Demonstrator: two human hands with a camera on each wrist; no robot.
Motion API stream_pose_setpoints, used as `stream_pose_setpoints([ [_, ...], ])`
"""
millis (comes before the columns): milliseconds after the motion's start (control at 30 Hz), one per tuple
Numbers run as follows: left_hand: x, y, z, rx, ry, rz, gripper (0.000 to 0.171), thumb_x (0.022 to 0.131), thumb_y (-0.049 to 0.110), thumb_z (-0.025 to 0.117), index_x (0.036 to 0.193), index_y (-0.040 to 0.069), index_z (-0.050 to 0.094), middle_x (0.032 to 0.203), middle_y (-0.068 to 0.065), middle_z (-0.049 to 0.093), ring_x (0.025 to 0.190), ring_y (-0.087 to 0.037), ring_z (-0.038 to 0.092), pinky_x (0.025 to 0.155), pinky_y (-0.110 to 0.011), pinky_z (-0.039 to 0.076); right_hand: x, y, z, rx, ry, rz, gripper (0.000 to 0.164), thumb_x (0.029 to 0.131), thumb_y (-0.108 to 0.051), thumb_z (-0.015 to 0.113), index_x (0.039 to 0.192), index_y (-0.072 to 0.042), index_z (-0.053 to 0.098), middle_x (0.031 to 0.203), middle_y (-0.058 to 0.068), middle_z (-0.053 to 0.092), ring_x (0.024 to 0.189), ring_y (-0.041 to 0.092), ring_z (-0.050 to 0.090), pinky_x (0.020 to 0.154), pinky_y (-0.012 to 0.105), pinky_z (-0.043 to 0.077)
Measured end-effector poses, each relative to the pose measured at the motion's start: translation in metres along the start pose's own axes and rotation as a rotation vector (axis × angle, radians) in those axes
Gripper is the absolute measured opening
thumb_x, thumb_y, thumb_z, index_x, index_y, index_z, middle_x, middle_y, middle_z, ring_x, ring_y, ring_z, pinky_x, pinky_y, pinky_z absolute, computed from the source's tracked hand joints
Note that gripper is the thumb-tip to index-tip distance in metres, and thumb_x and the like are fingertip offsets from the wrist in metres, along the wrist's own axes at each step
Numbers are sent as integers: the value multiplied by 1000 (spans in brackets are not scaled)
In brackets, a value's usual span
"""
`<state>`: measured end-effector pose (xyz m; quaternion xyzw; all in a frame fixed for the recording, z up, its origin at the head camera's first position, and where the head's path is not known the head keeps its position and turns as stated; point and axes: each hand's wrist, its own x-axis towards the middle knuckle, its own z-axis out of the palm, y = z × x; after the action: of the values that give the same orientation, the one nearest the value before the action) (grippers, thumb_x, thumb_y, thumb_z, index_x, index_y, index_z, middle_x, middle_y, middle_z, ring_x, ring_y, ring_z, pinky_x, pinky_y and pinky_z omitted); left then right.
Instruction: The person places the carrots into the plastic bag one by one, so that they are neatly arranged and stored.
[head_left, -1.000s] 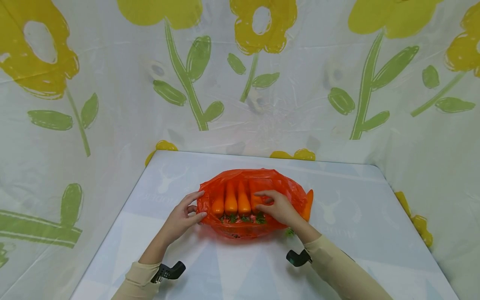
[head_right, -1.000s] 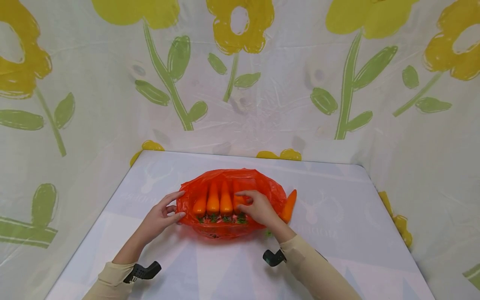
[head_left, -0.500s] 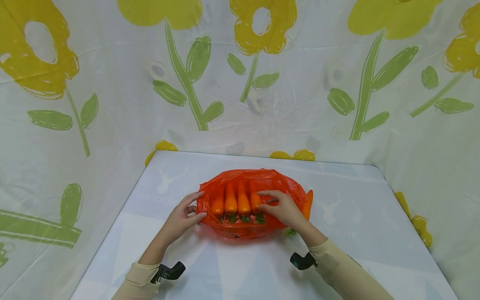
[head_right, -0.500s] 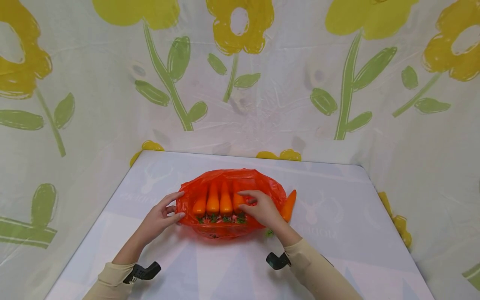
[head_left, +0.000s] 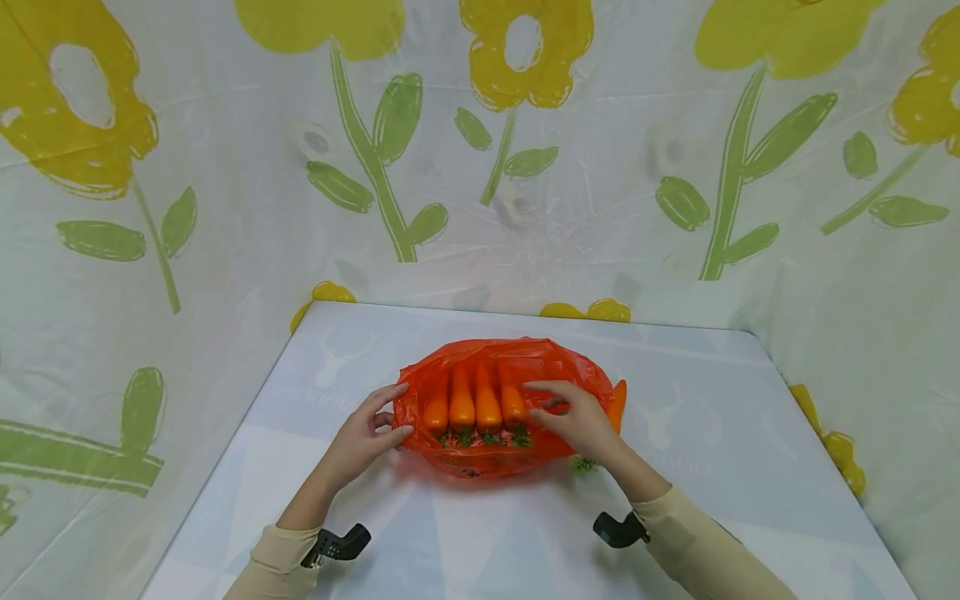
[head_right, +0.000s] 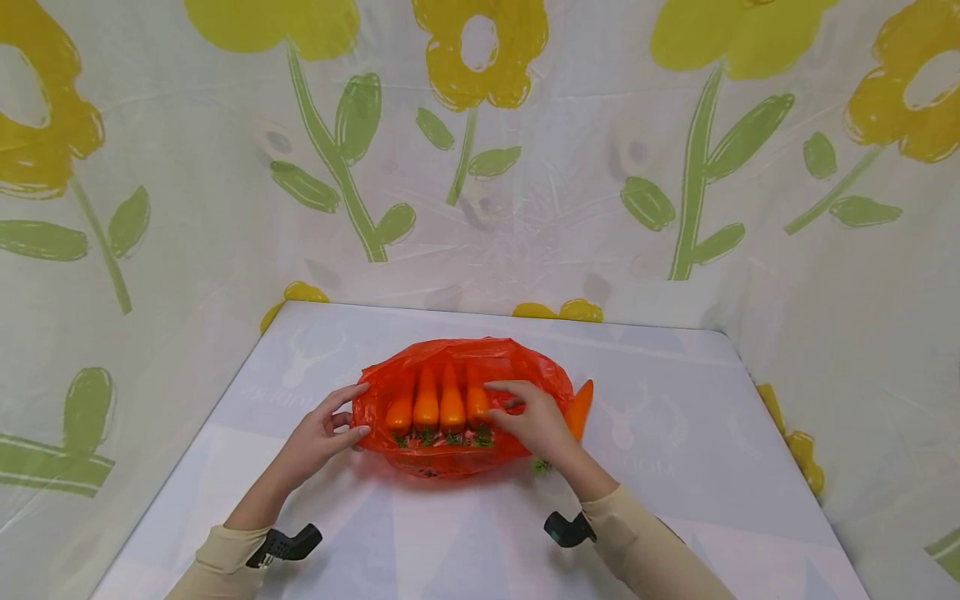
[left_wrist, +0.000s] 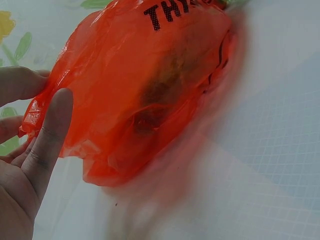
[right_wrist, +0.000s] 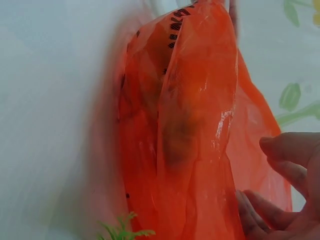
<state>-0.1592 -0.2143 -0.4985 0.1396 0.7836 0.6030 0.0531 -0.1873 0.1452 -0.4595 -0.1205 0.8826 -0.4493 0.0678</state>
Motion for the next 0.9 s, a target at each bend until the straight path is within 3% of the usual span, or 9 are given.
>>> stream_pose_setpoints([
  [367, 0, 1, 0, 7, 3, -4, 65, 95, 14, 73, 152, 6, 42, 157, -18, 33, 96, -26, 63, 75, -29, 60, -12, 4, -10, 8, 3, -59, 40, 92, -22, 77, 131, -24, 69, 133, 7, 63, 99, 21, 66, 74, 30, 59],
  [567, -1, 1, 0, -5, 0, -9, 65, 95, 14, 73, 152, 6, 42, 157, -18, 32, 97, -26, 62, 75, -28, 60, -18, 4, -14, 31, 6, -42, 42, 93, -25, 77, 133, -27, 67, 131, 2, 64, 100, 22, 66, 73, 30, 59],
  [900, -1, 2, -1, 0, 7, -5, 65, 95, 14, 73, 152, 7, 43, 156, -18, 34, 97, -27, 62, 75, -28, 60, -25, 9, -24, 25, 51, -26, 42, 95, -25, 74, 136, -25, 66, 129, 8, 64, 104, 27, 65, 78, 35, 60],
])
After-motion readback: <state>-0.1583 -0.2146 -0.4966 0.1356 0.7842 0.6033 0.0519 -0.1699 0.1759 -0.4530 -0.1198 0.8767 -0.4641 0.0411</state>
